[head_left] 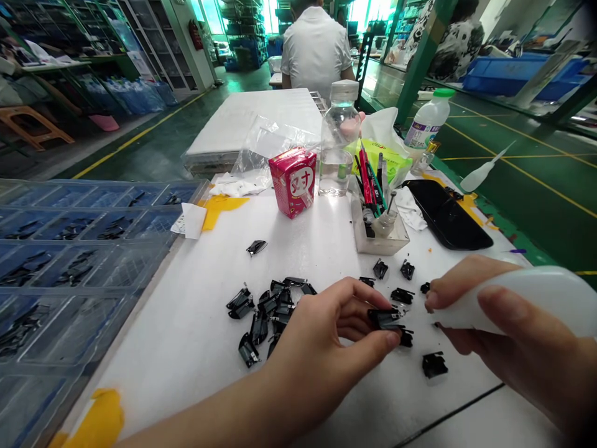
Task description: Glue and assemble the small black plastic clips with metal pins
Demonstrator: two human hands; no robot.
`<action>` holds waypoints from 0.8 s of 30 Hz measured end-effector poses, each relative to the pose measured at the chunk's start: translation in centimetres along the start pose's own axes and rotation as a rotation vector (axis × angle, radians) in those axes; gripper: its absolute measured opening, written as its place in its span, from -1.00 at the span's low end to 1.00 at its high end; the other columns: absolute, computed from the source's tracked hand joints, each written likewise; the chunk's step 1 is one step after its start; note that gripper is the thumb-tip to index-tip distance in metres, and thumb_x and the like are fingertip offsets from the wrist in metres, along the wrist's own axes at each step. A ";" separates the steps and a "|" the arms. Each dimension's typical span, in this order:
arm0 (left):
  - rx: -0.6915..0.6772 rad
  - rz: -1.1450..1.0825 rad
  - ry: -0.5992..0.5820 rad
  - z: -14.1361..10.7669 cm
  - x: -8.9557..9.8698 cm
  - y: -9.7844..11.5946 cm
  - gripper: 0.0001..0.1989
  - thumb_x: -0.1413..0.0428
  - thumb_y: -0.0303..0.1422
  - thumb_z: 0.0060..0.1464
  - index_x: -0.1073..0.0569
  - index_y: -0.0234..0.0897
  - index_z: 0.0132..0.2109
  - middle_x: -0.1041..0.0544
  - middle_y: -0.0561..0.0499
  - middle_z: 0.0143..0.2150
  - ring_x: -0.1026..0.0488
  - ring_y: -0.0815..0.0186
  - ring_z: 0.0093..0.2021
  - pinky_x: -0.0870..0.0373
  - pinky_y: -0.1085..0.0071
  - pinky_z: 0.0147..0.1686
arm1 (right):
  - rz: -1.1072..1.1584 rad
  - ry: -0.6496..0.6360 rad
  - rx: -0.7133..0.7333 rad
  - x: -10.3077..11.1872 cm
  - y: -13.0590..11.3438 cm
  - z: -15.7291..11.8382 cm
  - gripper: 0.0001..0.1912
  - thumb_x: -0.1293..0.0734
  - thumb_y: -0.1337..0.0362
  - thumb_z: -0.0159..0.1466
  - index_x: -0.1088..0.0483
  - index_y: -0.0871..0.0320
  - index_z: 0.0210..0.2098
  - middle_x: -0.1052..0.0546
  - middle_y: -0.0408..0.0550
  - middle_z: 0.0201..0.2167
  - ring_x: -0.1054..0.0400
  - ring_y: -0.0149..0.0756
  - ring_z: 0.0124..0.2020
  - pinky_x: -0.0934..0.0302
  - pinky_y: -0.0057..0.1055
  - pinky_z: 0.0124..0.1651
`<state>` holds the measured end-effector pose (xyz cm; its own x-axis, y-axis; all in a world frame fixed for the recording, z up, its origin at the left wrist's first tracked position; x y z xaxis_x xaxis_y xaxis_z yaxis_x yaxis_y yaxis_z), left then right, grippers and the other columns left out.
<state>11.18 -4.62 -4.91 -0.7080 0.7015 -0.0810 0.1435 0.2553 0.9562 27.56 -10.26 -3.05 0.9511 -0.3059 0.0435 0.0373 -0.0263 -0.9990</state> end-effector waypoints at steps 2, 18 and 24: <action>0.002 0.006 0.002 0.0 0.0 0.0 -0.82 -0.30 -0.40 0.10 -0.48 -0.25 -0.16 -0.50 0.12 -0.38 -0.44 0.38 -0.33 -0.35 0.44 -0.27 | 0.004 0.018 -0.020 -0.1 -0.1 0.0 -0.59 -0.44 -0.22 0.17 -0.59 -0.02 -0.45 -0.44 -0.11 -0.60 -0.24 -0.39 -0.66 -0.23 -0.50 -0.64; 0.002 0.019 -0.001 -0.1 0.0 0.0 -0.81 -0.30 -0.39 0.09 -0.48 -0.25 -0.16 -0.54 0.10 -0.36 -0.46 0.37 -0.34 -0.38 0.42 -0.26 | -0.094 -0.150 0.294 0.3 -1.2 0.9 -0.69 -0.31 -0.06 0.39 -0.60 -0.08 -0.30 -0.46 -0.17 -0.61 -0.32 -0.41 -0.69 -0.19 -0.56 -0.71; -0.013 0.018 -0.005 0.1 -0.1 0.0 -0.83 -0.29 -0.39 0.09 -0.48 -0.25 -0.18 -0.52 0.12 -0.39 -0.44 0.38 -0.36 -0.37 0.41 -0.28 | -0.089 -0.145 0.312 0.4 -0.8 0.5 -0.66 -0.27 -0.02 0.43 -0.59 -0.02 -0.28 -0.42 -0.13 -0.66 -0.31 -0.34 -0.68 -0.14 -0.48 -0.71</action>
<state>11.30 -4.58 -4.93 -0.7019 0.7093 -0.0651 0.1470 0.2337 0.9611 28.07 -9.89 -2.24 0.9727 -0.1764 0.1506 0.1925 0.2516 -0.9485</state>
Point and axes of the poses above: each hand's wrist, its own z-axis towards the middle knuckle, its own x-axis out of the back of the hand, y = z × x, the point moved 6 cm from there along z, towards the middle knuckle
